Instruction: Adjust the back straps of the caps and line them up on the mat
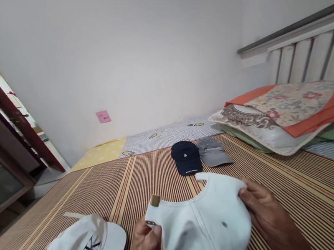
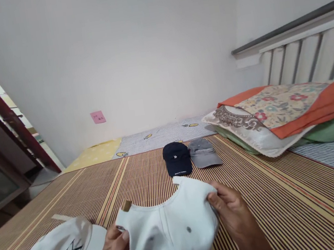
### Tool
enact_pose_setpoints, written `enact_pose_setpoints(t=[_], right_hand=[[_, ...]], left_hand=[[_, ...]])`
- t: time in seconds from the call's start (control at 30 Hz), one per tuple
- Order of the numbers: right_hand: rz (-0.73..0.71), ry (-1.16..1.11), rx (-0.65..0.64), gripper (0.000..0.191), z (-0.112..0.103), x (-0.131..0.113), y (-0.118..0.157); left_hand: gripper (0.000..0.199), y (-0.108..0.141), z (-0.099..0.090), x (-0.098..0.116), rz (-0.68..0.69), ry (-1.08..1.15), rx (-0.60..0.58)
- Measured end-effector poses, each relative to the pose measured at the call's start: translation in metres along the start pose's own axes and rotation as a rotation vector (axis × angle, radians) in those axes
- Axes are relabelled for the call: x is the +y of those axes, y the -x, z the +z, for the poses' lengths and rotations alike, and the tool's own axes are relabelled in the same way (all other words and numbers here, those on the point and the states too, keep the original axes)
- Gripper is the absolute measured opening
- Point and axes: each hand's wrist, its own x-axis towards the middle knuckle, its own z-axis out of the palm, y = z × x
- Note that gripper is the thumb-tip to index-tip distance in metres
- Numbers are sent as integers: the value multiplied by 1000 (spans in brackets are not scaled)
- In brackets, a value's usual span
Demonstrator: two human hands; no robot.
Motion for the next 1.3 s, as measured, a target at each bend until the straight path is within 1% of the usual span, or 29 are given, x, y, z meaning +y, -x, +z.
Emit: enact_pose_setpoints(t=[0.03, 0.07, 0.1, 0.17, 0.2, 0.23, 0.27, 0.33, 0.4, 0.43, 0.5, 0.53, 0.6, 0.67, 0.7, 0.77, 0.83, 0.9, 0.97, 1.0, 1.07, 1.13, 1.17, 1.23, 1.3], right_hand=[[-52, 70, -20, 40, -2, -2, -2], [-91, 157, -65, 34, -3, -3, -3], [-106, 256, -136, 27, -5, -3, -5], [-77, 464, -305, 15, -7, 0, -8], [-42, 569, -377, 14, -8, 4, -9], [-5, 681, -423, 15, -9, 10, -10], [29, 802, -436, 18, -11, 17, -11], [69, 1030, -408, 21, -14, 31, -11], [81, 1170, -370, 23, -17, 41, -11], [80, 1196, -363, 24, -17, 44, -11], [67, 1179, -359, 24, -14, 43, -11], [51, 1147, -348, 22, -11, 42, -11], [3, 1048, -316, 16, -1, 38, -10], [-23, 935, -299, 19, 11, 36, -7], [-16, 890, -309, 21, 18, 36, -5], [44, 850, -362, 21, 28, 39, -1], [110, 874, -439, 14, 35, 41, 2], [131, 937, -473, 12, 37, 43, 3], [118, 935, -462, 14, 35, 44, 2], [116, 879, -451, 13, 34, 43, 1], [143, 664, -438, 10, 31, 40, -2], [189, 434, -425, 3, 29, 34, -4], [205, 347, -420, 4, 29, 30, -5], [224, 231, -418, 18, 30, 24, -5], [224, 154, -431, 29, 31, 21, -5]], left_hand=[[13, -1, 2, 3, 57, -133, -25], [6, -2, 4, 6, 106, -285, -71], [5, -4, 5, 7, 132, -441, -131], [12, -9, 6, 4, 94, -689, -242], [14, -12, 5, 0, 47, -777, -267], [14, -15, 4, -5, -2, -844, -270], [14, -18, 2, -11, -45, -896, -270], [14, -22, -2, -22, -79, -983, -271], [15, -25, -5, -29, -74, -1058, -260], [16, -26, -5, -31, -68, -1080, -249], [16, -26, -3, -30, -62, -1054, -237], [15, -25, -1, -28, -69, -1000, -250], [10, -24, 2, -25, -102, -823, -306], [4, -23, 4, -24, -145, -650, -365], [7, -23, 4, -24, -161, -597, -382], [15, -23, 2, -27, -174, -563, -393], [23, -24, 1, -31, -168, -564, -393], [30, -24, 2, -32, -159, -526, -405], [35, -23, 6, -31, -156, -461, -430], [38, -23, 8, -30, -160, -434, -440], [40, -22, 10, -26, -170, -403, -439], [40, -21, 10, -23, -176, -394, -407], [40, -21, 8, -23, -178, -390, -386], [40, -22, 6, -22, -180, -397, -362], [40, -22, 4, -21, -187, -414, -361]])
